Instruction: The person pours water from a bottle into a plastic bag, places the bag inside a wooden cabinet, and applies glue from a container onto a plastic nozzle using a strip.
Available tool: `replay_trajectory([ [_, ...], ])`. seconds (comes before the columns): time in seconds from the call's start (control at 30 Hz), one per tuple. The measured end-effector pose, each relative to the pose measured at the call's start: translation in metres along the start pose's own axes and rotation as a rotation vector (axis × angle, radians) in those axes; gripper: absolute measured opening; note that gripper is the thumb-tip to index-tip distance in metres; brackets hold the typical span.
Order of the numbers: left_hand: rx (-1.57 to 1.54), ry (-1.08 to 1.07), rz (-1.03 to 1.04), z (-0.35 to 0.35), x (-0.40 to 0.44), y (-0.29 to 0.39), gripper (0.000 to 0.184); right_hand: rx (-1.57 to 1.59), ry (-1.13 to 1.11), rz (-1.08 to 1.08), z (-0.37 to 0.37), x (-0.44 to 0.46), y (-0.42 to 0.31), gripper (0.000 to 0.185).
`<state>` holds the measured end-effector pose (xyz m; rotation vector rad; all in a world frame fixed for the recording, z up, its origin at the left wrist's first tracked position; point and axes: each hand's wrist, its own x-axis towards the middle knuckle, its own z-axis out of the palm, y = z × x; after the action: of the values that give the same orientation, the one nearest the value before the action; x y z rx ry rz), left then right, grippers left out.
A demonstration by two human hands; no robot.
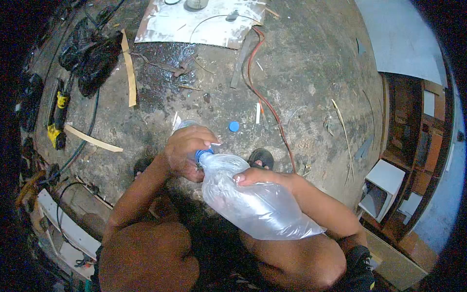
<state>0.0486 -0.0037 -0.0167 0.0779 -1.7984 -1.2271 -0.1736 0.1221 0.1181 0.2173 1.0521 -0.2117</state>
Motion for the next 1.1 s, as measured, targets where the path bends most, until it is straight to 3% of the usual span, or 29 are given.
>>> replay_trajectory([
  [0.1,0.008,-0.068,-0.006,-0.004,-0.004,-0.005,0.074,0.025,0.01,-0.007,-0.004,0.001,0.004,0.063],
  [0.2,-0.099,0.087,0.022,0.006,-0.017,-0.023,0.082,0.028,-0.016,0.004,-0.011,0.007,0.007,0.062],
  [0.3,-0.052,0.137,-0.227,0.003,-0.041,-0.037,0.078,-0.103,-0.024,-0.067,0.013,0.0,-0.005,0.059],
  [0.4,0.204,-0.057,-0.263,-0.011,-0.042,-0.041,0.066,-0.205,-0.069,-0.084,-0.002,0.002,-0.004,0.055],
  [0.73,0.429,0.009,-0.179,-0.032,-0.017,-0.028,0.049,-0.218,-0.033,-0.013,-0.001,-0.007,-0.004,0.055],
  [1.1,0.543,0.024,-0.133,-0.041,-0.013,-0.021,0.048,-0.202,0.05,0.027,0.01,-0.009,-0.006,0.06],
])
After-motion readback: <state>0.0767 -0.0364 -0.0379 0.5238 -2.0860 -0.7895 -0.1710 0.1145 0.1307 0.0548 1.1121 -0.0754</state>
